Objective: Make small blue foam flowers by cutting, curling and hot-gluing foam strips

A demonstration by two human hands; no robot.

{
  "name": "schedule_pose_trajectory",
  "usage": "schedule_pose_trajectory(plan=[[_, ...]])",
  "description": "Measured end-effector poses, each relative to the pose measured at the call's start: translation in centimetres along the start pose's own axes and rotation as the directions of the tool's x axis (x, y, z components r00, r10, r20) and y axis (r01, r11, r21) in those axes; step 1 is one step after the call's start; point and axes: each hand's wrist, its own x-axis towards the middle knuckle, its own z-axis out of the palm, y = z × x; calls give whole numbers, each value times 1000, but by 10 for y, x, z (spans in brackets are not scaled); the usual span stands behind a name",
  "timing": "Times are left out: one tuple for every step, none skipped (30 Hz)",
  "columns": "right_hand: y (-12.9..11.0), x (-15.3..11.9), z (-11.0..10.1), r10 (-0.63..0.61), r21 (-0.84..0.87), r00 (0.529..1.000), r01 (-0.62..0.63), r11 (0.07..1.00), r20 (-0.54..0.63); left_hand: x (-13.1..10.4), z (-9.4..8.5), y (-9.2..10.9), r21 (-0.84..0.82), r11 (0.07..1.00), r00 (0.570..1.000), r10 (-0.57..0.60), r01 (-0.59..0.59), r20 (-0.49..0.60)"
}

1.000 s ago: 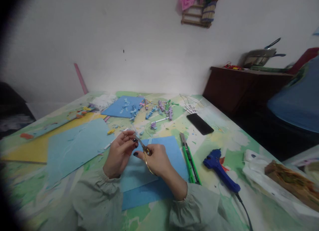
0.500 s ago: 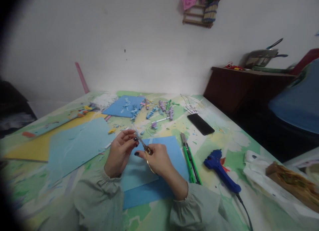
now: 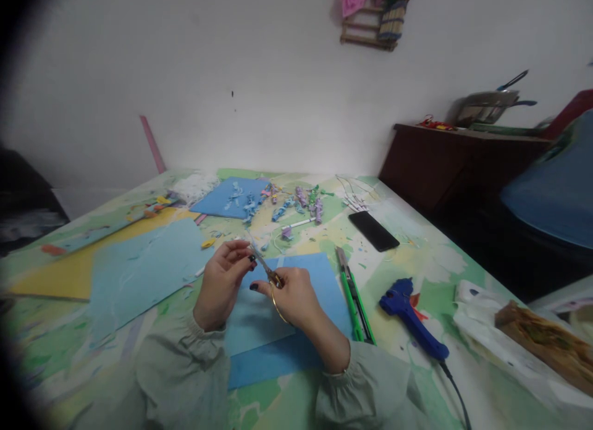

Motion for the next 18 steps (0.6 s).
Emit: schedule_pose_trajectory(plan=[[0,0,0,1,2,1000,-1,1000,-2,0,0,0,3,1000,1000,3,-3,-2],[0,0,0,1,3,1000,-1,1000,-3,0,0,0,7,1000,1000,6,-6,-4],[-1,0,0,1,4,1000,-1,1000,-4,0,0,0,13,1000,1000,11,-11,-7],[-1,0,0,2,4,1000,-2,1000,-3,1,-1,-1,21,1000,1000,16,-15,-10],[-1,0,0,5,1,1000,-5,1000,-1,1,-1,-1,29,999,1000,21,-20,-15],[-1,0,0,7,-3,1000,-7,1000,1,1,-1,-1,37,999,1000,24,-24,-19],[-2,-1,0,7,-10,1000,-7,1000,1,1,-2,-1,44,999,999,27,-26,-22],[-2,-1,0,4,-15,1000,-4,1000,2,1,-2,-1,48,998,999,29,-28,-24],[-2,0,0,1,-21,1000,-1,1000,2,1,-2,-1,50,998,999,32,-30,-25],[-2,0,0,-3,-24,1000,3,1000,1,1,-2,-1,51,998,999,33,-32,-26],[-2,0,0,-7,-25,1000,7,1000,0,1,-1,-1,50,998,999,34,-33,-26],[-1,0,0,-8,-26,1000,8,1000,0,1,-1,-1,48,998,999,35,-33,-28],[-1,0,0,-5,-28,1000,5,1000,0,2,-1,-1,47,998,999,36,-34,-30],[-1,1,0,-3,-32,1000,3,999,0,2,-1,-2,48,998,999,38,-36,-33],[-1,1,0,-2,-37,1000,2,999,1,2,-1,-2,51,998,999,40,-39,-36],[-1,1,0,-2,-42,1000,2,999,3,2,-1,-2,55,998,998,44,-42,-38],[-2,1,0,-2,-47,1000,2,999,2,1,-2,-2,59,997,998,49,-47,-40],[-2,1,0,-3,-50,1000,3,999,-1,1,-2,-2,63,997,998,53,-50,-42]])
